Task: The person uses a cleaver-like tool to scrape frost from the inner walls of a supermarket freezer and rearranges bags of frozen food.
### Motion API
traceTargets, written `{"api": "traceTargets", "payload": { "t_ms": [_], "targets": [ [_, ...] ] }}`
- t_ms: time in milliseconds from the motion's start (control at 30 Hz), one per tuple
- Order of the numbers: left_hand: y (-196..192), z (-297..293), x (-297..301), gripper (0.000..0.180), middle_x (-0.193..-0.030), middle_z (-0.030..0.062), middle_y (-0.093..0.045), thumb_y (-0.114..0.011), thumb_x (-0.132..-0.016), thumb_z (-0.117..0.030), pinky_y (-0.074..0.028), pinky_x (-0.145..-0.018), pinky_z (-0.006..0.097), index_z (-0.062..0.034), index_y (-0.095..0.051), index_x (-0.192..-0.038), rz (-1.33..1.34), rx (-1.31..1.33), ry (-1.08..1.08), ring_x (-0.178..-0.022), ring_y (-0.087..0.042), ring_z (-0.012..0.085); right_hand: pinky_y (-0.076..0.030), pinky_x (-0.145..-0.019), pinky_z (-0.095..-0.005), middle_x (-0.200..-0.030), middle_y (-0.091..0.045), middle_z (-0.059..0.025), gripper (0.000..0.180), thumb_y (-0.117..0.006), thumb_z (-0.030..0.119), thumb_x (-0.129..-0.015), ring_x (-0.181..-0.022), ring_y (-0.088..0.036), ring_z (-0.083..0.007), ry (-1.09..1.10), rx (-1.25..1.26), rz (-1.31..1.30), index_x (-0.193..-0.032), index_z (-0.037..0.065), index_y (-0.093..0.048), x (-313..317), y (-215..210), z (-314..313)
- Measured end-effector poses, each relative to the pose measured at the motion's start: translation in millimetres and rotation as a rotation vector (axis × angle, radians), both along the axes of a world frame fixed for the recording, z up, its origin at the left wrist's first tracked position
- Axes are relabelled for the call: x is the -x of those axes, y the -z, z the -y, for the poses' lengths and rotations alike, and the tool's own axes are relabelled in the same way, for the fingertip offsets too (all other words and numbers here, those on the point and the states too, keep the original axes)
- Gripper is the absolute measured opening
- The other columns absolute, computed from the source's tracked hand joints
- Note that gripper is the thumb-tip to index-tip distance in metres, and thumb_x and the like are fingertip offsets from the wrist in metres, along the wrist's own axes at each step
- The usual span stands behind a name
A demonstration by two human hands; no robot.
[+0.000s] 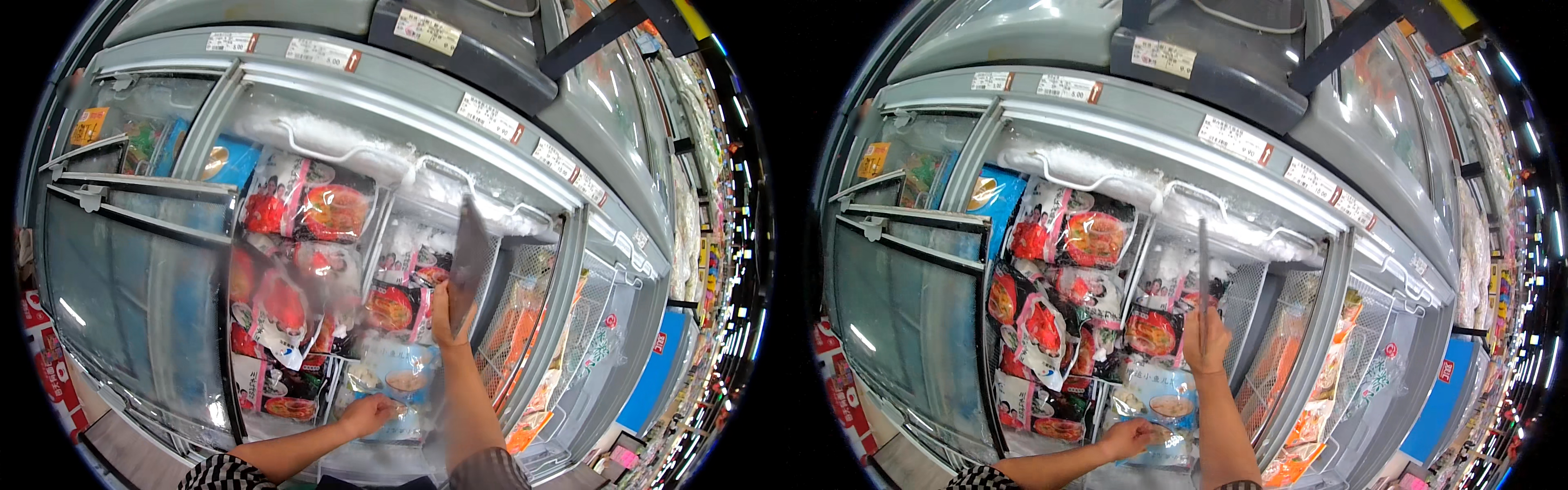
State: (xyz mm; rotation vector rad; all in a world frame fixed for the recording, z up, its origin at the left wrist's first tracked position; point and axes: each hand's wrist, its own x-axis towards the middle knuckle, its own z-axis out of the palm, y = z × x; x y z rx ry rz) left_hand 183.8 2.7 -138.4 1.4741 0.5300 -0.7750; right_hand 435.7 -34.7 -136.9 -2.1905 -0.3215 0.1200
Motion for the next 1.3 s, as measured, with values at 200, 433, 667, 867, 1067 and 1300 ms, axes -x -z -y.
{"api": "traceTargets", "payload": {
  "t_ms": [200, 433, 667, 867, 1067, 1300],
  "targets": [
    [-2, 4, 8, 0.028, -0.080, 0.0066, -0.063, -0.062, -0.082, -0.025, -0.050, -0.066, 0.028, -0.0030, -0.057, -0.099, 0.017, 0.088, -0.059, -0.073, -0.062, 0.0145, -0.045, -0.054, -0.0377, -0.064, -0.057, -0.0182, 0.014, -0.058, 0.019, -0.082, -0.063, -0.060, -0.0343, -0.077, 0.104, -0.051, -0.080, 0.005, -0.057, -14, 10, 5],
    [-2, -3, -4, 0.030, -0.087, 0.0097, -0.065, -0.062, -0.082, -0.026, -0.050, -0.070, 0.029, -0.0033, -0.057, -0.101, -0.014, 0.024, -0.005, -0.078, -0.063, 0.0177, -0.046, -0.054, -0.0384, -0.067, -0.061, -0.0176, 0.018, -0.057, 0.020, -0.082, -0.061, -0.061, -0.0307, -0.016, 0.245, -0.113, -0.085, 0.003, -0.060, -10, 14, 23],
    [14, 9, 10, 0.034, -0.093, 0.0096, -0.062, -0.063, -0.082, -0.022, -0.049, -0.074, 0.031, -0.0022, -0.053, -0.108, -0.035, 0.062, -0.101, -0.082, -0.062, 0.0194, -0.044, -0.051, -0.0300, -0.063, -0.057, -0.0074, 0.023, -0.051, 0.024, -0.088, -0.055, -0.056, -0.0171, 0.245, -0.144, -0.381, -0.083, 0.003, -0.057, 44, 25, 43],
    [-18, -11, -31, 0.062, -0.120, 0.0178, -0.045, -0.063, -0.078, -0.018, -0.041, -0.090, 0.036, -0.0011, -0.034, -0.130, 0.306, -0.234, -0.321, -0.109, -0.048, 0.0277, -0.037, -0.047, -0.0251, -0.061, -0.045, -0.0004, 0.022, -0.048, 0.025, -0.091, -0.050, -0.046, -0.0107, 0.482, -0.581, -0.834, -0.075, 0.009, -0.047, 37, -4, 18],
    [-41, -37, -107, 0.061, -0.114, 0.0230, -0.047, -0.065, -0.069, -0.016, -0.039, -0.091, 0.042, 0.0007, -0.039, -0.122, 0.436, -0.424, -0.027, -0.107, -0.046, 0.0387, -0.041, -0.053, -0.0257, -0.066, -0.049, -0.0023, 0.027, -0.046, 0.031, -0.088, -0.057, -0.048, -0.0116, 0.443, -0.827, -0.712, -0.073, 0.009, -0.047, 47, -14, 2],
    [16, -57, -152, 0.054, -0.084, 0.0201, -0.060, -0.068, -0.066, -0.014, -0.046, -0.069, 0.046, -0.0033, -0.044, -0.114, 0.316, -0.630, -0.022, -0.079, -0.058, 0.0400, -0.038, -0.059, -0.0253, -0.066, -0.047, -0.0008, 0.027, -0.043, 0.031, -0.091, -0.058, -0.046, -0.0117, 0.389, -0.591, -0.779, -0.075, 0.009, -0.045, 30, 17, -30]
  ]
}}
